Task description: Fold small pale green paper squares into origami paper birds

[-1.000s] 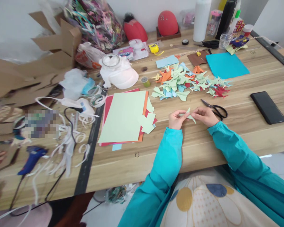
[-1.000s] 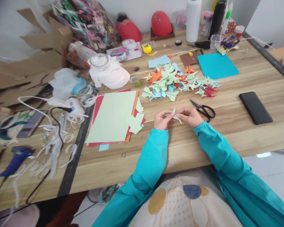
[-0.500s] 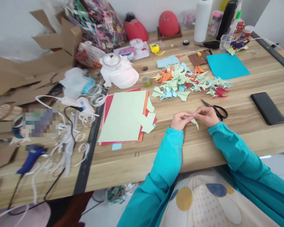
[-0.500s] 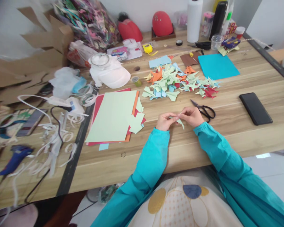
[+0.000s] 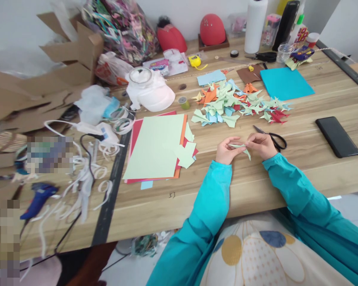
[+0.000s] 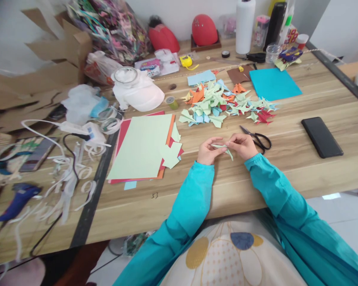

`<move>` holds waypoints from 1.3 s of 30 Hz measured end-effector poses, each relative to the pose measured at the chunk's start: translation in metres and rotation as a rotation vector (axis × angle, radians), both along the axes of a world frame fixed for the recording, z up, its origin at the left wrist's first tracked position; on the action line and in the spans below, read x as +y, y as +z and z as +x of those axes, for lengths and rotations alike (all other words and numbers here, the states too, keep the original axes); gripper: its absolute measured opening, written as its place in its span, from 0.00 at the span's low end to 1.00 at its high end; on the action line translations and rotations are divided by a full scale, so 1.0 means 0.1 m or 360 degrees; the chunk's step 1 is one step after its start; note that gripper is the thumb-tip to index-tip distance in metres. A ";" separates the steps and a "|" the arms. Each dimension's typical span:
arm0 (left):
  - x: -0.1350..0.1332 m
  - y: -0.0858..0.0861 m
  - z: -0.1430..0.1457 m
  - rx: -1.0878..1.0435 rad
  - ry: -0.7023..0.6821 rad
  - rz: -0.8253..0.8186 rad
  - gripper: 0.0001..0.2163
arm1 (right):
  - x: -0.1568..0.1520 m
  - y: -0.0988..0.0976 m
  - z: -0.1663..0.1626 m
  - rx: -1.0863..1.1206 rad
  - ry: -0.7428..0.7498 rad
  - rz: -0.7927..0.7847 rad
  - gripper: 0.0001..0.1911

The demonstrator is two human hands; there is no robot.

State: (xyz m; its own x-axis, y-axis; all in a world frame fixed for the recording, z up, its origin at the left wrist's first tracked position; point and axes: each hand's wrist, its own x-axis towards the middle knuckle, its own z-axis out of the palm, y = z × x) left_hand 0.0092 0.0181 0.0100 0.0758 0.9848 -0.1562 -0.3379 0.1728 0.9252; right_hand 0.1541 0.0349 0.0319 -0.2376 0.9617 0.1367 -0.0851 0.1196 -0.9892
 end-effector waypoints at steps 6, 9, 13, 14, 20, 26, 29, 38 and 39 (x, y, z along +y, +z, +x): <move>0.00 -0.01 0.00 0.0084 0.0092 0.0044 0.20 | 0.00 0.01 0.00 0.0057 0.0015 -0.0001 0.11; 0.00 0.01 0.00 0.0054 0.0089 0.0010 0.18 | 0.00 0.00 -0.01 0.0044 0.0031 0.0000 0.11; 0.00 0.02 0.00 0.0023 0.0089 -0.0025 0.17 | -0.01 -0.04 -0.02 -0.0075 0.0040 -0.0040 0.15; 0.00 0.01 -0.01 0.0024 0.0098 -0.0030 0.17 | -0.01 -0.05 -0.02 -0.0150 0.0059 -0.0023 0.15; 0.01 0.00 -0.05 0.0024 0.0172 -0.0014 0.16 | -0.06 -0.09 -0.04 -0.0647 0.0230 0.0241 0.20; 0.01 0.02 -0.05 0.0010 0.0087 -0.0081 0.20 | -0.06 -0.03 -0.03 -0.0599 0.0323 0.0248 0.21; 0.02 0.00 -0.04 -0.0047 0.0092 -0.0108 0.20 | -0.07 0.00 -0.03 -0.0545 0.0350 0.0214 0.21; 0.03 0.00 -0.01 -0.0110 0.0197 -0.0105 0.23 | -0.08 0.01 -0.04 -0.0486 0.0356 0.0118 0.21; 0.03 0.00 -0.01 -0.0118 0.0197 -0.0098 0.24 | -0.08 0.01 -0.04 -0.0477 0.0357 0.0115 0.21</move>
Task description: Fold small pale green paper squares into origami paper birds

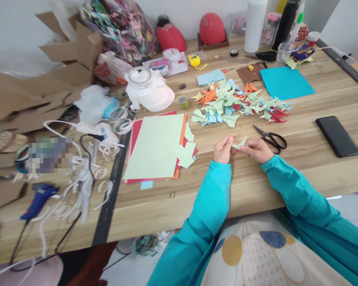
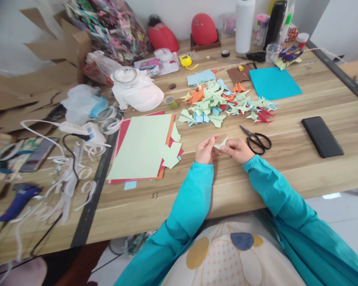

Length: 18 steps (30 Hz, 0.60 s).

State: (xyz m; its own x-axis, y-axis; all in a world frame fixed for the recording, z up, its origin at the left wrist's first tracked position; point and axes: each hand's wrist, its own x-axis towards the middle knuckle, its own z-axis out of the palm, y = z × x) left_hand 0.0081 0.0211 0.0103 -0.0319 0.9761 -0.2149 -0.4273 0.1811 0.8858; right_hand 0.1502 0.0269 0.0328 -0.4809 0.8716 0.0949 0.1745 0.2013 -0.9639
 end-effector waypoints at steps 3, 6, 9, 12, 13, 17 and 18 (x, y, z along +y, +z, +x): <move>0.00 0.01 -0.01 -0.0063 0.0023 0.0002 0.29 | 0.00 0.01 0.00 0.0029 -0.0021 -0.0019 0.21; -0.01 0.02 -0.02 -0.0176 -0.0004 -0.0028 0.32 | 0.01 0.02 0.01 0.0034 -0.0071 -0.0027 0.22; -0.01 0.03 -0.03 -0.0194 -0.0051 -0.0049 0.31 | 0.03 0.01 0.02 0.0018 -0.0078 -0.0015 0.22; -0.02 0.04 -0.02 -0.0131 -0.0056 -0.0021 0.31 | 0.04 0.00 0.02 0.0028 -0.0084 0.0003 0.23; -0.02 0.04 -0.02 -0.0118 -0.0059 -0.0013 0.31 | 0.04 -0.01 0.02 0.0031 -0.0081 0.0007 0.23; -0.01 0.03 -0.01 -0.0128 -0.0023 -0.0009 0.28 | 0.04 -0.01 0.01 0.0014 -0.0084 0.0005 0.23; -0.01 0.03 -0.01 -0.0130 -0.0002 -0.0013 0.28 | 0.03 -0.01 0.01 0.0007 -0.0082 -0.0009 0.23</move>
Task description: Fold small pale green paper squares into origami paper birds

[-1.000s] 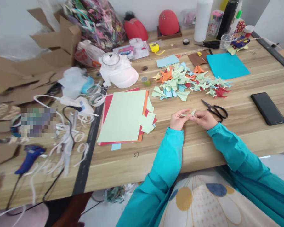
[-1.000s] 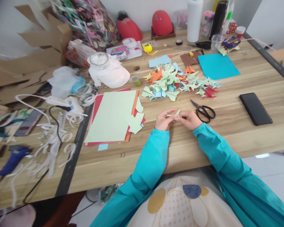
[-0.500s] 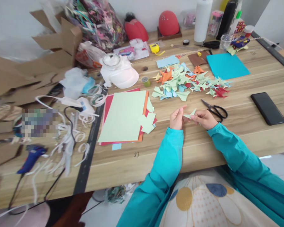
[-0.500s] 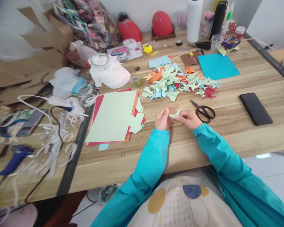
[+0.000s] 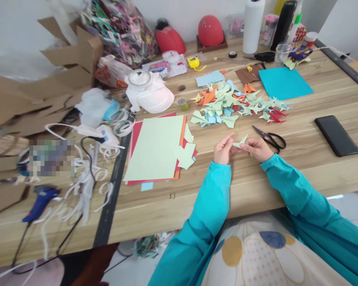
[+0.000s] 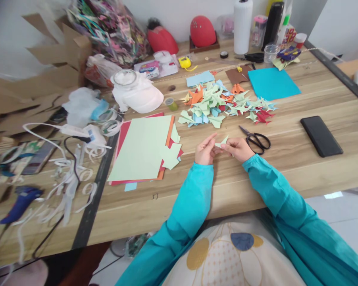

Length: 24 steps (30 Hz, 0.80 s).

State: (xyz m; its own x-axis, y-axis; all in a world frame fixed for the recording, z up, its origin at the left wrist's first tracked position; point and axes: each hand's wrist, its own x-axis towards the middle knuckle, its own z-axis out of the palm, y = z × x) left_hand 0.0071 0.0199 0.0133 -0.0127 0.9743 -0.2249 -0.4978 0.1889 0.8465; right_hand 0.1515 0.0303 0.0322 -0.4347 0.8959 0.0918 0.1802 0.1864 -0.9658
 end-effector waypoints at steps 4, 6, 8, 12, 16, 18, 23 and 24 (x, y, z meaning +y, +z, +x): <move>0.00 0.02 -0.01 0.0059 0.0025 0.0002 0.27 | 0.00 0.00 0.00 0.0005 0.0019 -0.0077 0.23; -0.01 0.03 0.00 0.0103 -0.0011 0.0040 0.27 | 0.00 0.00 0.00 0.0030 0.0029 -0.0106 0.24; -0.03 0.05 0.00 0.0131 -0.0041 0.0064 0.27 | 0.00 -0.01 0.01 0.0065 0.0046 -0.0139 0.24; -0.05 0.07 0.02 0.0138 -0.0025 0.0052 0.23 | -0.02 0.01 0.01 0.0129 0.0059 -0.0207 0.24; -0.04 0.05 0.01 0.0189 0.0017 0.0060 0.23 | -0.04 0.04 -0.01 0.0117 0.0069 -0.0240 0.28; -0.03 0.04 0.00 0.0220 0.0053 0.0070 0.24 | -0.04 0.04 -0.01 0.0089 0.0059 -0.0240 0.29; -0.01 -0.01 -0.02 0.0274 0.0064 0.0076 0.24 | -0.04 0.01 -0.03 0.0006 0.0110 -0.0120 0.25; -0.01 -0.02 -0.02 0.0260 0.0052 0.0072 0.24 | -0.04 0.00 -0.03 0.0003 0.0098 -0.0105 0.25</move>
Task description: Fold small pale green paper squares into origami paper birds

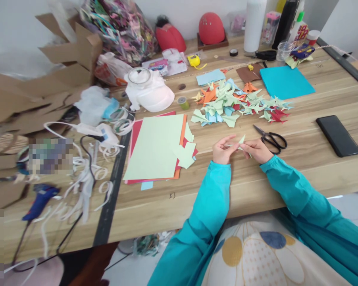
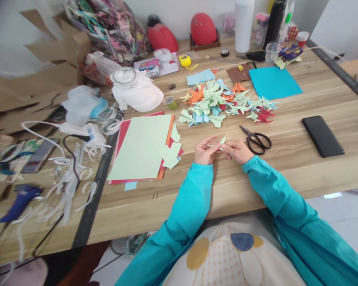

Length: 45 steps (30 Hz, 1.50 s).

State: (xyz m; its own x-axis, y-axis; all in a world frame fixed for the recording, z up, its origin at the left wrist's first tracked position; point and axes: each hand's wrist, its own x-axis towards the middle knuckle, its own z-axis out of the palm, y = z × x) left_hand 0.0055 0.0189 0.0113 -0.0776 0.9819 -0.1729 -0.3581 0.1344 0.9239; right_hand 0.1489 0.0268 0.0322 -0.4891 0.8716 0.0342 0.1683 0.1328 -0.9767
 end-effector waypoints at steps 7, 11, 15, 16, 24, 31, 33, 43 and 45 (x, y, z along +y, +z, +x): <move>-0.01 -0.01 0.02 -0.0032 -0.0071 0.0001 0.23 | 0.00 -0.02 -0.01 -0.0020 -0.0073 0.0006 0.25; -0.01 -0.01 0.01 0.0015 -0.0021 0.0032 0.23 | 0.00 0.00 -0.02 -0.0031 -0.0108 0.0046 0.26; -0.02 0.01 0.02 -0.0037 -0.0161 -0.0007 0.23 | 0.00 -0.01 -0.02 -0.0039 -0.0150 -0.0032 0.27; -0.02 0.01 0.03 -0.0027 -0.0168 0.0009 0.23 | 0.00 -0.02 -0.02 -0.0046 -0.0166 -0.0093 0.27; -0.02 0.02 0.02 0.0034 0.0072 0.0123 0.21 | -0.01 -0.01 -0.02 -0.0033 -0.0272 -0.0260 0.30; -0.02 0.01 0.02 -0.0016 0.0078 0.0077 0.21 | -0.01 -0.03 -0.01 -0.0057 -0.0144 0.0018 0.26; -0.02 0.01 0.03 -0.0023 0.0061 0.0114 0.22 | 0.00 -0.03 -0.01 -0.0038 -0.0136 0.0042 0.26; 0.01 -0.02 0.01 -0.0090 0.0157 0.0088 0.21 | 0.02 -0.03 -0.01 0.0010 -0.0336 -0.0160 0.27; 0.01 -0.03 0.01 -0.0022 0.0164 0.0119 0.19 | 0.01 -0.02 -0.02 -0.0015 -0.0254 -0.0067 0.25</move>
State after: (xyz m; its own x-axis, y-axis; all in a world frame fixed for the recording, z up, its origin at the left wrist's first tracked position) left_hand 0.0063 0.0197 0.0085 -0.1766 0.9790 -0.1013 -0.3790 0.0273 0.9250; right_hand 0.1471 0.0276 0.0299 -0.3447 0.9387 -0.0078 0.1929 0.0626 -0.9792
